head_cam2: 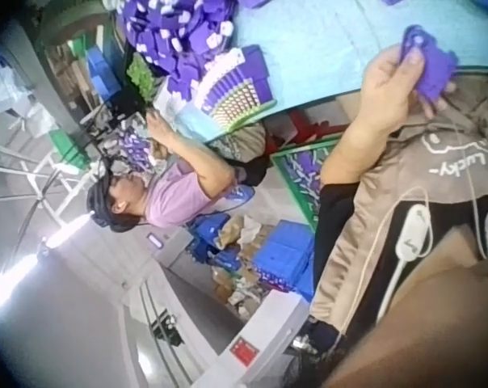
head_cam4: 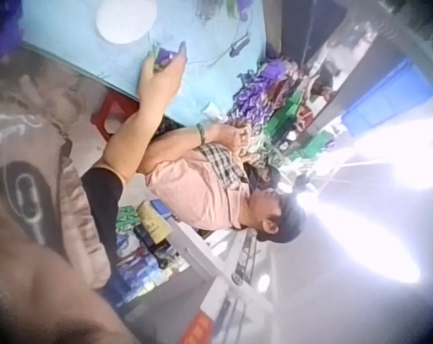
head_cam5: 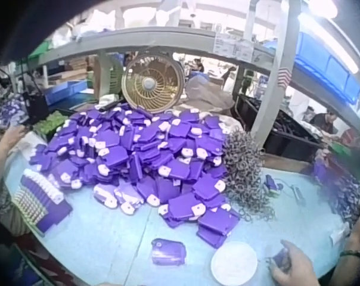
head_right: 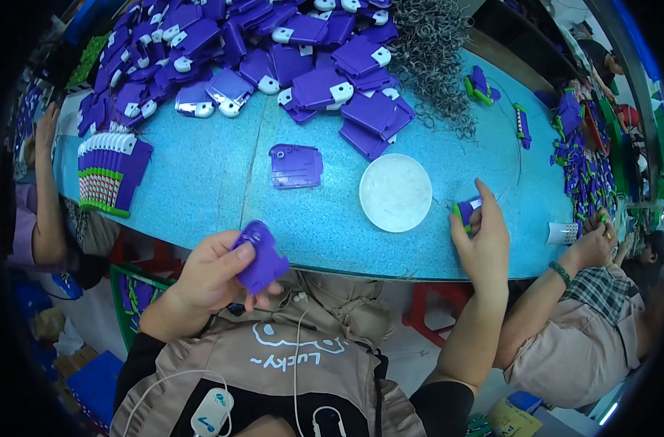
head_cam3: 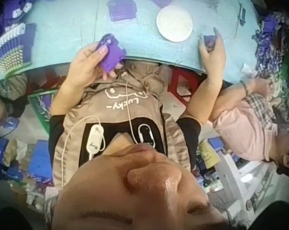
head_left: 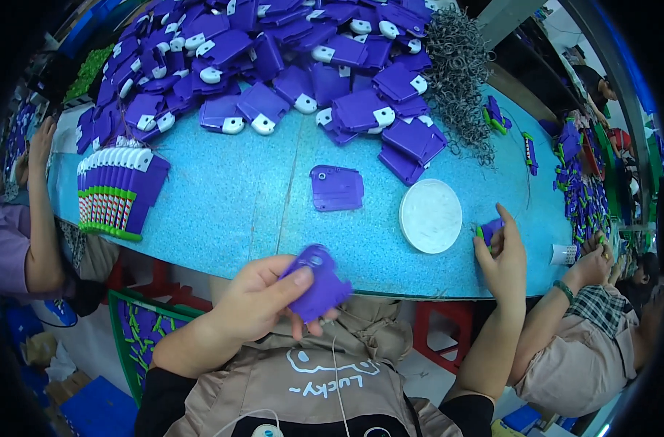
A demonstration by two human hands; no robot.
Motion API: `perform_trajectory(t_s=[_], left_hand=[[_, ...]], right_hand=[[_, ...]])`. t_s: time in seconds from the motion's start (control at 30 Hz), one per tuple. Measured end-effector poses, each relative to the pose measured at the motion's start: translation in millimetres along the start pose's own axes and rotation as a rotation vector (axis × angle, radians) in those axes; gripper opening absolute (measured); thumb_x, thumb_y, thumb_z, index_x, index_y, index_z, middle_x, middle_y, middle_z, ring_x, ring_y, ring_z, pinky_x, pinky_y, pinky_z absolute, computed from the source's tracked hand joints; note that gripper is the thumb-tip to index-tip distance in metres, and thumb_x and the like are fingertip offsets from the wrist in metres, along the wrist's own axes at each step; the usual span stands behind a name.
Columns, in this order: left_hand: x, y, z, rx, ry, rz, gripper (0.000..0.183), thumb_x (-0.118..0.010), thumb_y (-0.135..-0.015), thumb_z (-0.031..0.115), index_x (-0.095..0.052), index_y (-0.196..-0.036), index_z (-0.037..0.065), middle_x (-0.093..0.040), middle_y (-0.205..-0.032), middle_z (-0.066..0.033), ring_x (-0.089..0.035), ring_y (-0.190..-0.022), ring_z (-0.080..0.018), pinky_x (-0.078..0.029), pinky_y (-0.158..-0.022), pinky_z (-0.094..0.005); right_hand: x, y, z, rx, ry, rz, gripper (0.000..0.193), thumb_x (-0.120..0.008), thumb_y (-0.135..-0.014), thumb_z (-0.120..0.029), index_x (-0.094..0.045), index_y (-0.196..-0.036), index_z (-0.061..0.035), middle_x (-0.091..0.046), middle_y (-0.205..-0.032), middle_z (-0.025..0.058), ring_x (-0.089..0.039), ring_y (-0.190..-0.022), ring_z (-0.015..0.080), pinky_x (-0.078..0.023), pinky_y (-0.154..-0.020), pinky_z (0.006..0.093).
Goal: The person assembles small purple plastic components by hand, inserting white plastic inserts and metal springs into purple plastic housings.
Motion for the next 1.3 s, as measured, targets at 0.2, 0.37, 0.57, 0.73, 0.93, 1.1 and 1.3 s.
perform_trajectory(t_s=[0.2,0.37,0.57,0.73,0.93,1.1,1.3], left_hand=[[-6,-18,-8,0.071,0.014,-0.043,0.037,-0.044,-0.094,0.033,-0.052,-0.106,-0.002,-0.065,-0.081,-0.016,-0.063,-0.059,-0.016,-0.046,-0.044,-0.0216],[-30,-22,0,-0.492,-0.055,0.096,0.033,-0.047,-0.093,0.022,-0.044,-0.116,-0.001,-0.061,-0.101,-0.0144,-0.061,-0.088,-0.0158,-0.051,-0.073,-0.0273],[-24,3,9,-0.043,0.059,0.018,0.035,-0.055,-0.089,0.022,-0.046,-0.114,-0.001,-0.062,-0.098,-0.0185,-0.063,-0.082,-0.0189,-0.051,-0.071,-0.0297],[-50,32,-8,0.262,0.134,-0.565,0.031,-0.057,-0.088,0.02,-0.048,-0.113,0.002,-0.065,-0.085,-0.0069,-0.061,-0.077,-0.0116,-0.049,-0.067,-0.0237],[-51,30,-1,-0.159,-0.344,-0.628,0.023,-0.057,-0.087,0.017,-0.054,-0.103,0.001,-0.064,-0.08,-0.0041,-0.06,-0.077,-0.0097,-0.046,-0.065,-0.0252],[-37,22,16,-0.227,-0.769,-0.109,0.02,-0.058,-0.085,0.018,-0.055,-0.095,0.0,-0.058,-0.071,-0.0081,-0.057,-0.063,-0.0169,-0.042,-0.056,-0.0293],[-38,17,11,-0.227,-0.757,-0.107,0.017,-0.057,-0.086,0.014,-0.054,-0.095,0.0,-0.059,-0.078,-0.0094,-0.057,-0.067,-0.018,-0.044,-0.06,-0.0294]], right_hand=[[15,11,23,0.154,-0.651,0.407,0.029,-0.059,-0.078,0.0,-0.053,-0.106,0.0033,-0.058,-0.093,0.0074,-0.057,-0.079,0.0147,-0.047,-0.067,0.0274],[-38,80,-133,0.86,-0.56,-0.097,0.034,-0.07,-0.066,-0.001,-0.058,-0.098,-0.0037,-0.062,-0.079,0.011,-0.06,-0.067,0.0252,-0.047,-0.059,0.033],[-59,68,-141,0.607,-0.937,-0.194,0.036,-0.067,-0.069,-0.001,-0.058,-0.104,-0.0015,-0.062,-0.083,0.0108,-0.06,-0.069,0.0264,-0.047,-0.062,0.0346],[-57,62,-175,0.856,-0.831,-0.323,0.034,-0.065,-0.068,-0.003,-0.061,-0.101,-0.0015,-0.061,-0.082,0.0082,-0.058,-0.068,0.0228,-0.044,-0.061,0.0327],[-49,43,-165,0.784,-0.134,0.34,0.022,-0.062,-0.068,0.001,-0.066,-0.089,-0.0075,-0.059,-0.08,0.0128,-0.056,-0.067,0.025,-0.042,-0.06,0.0327],[-45,53,-145,0.391,-1.197,0.004,0.017,-0.062,-0.076,0.004,-0.056,-0.091,-0.0024,-0.061,-0.082,0.0157,-0.061,-0.074,0.0269,-0.045,-0.064,0.0345],[-43,59,-154,0.725,-0.88,0.101,0.025,-0.066,-0.071,0.006,-0.053,-0.089,-0.0053,-0.064,-0.082,0.0107,-0.062,-0.074,0.0248,-0.044,-0.064,0.0317]])
Point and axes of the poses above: each hand's wrist, its own y-axis away from the middle knuckle, its own x-axis out of the back of the hand, z = x × y, the point moved 5 cm from there along -y, towards the middle knuckle
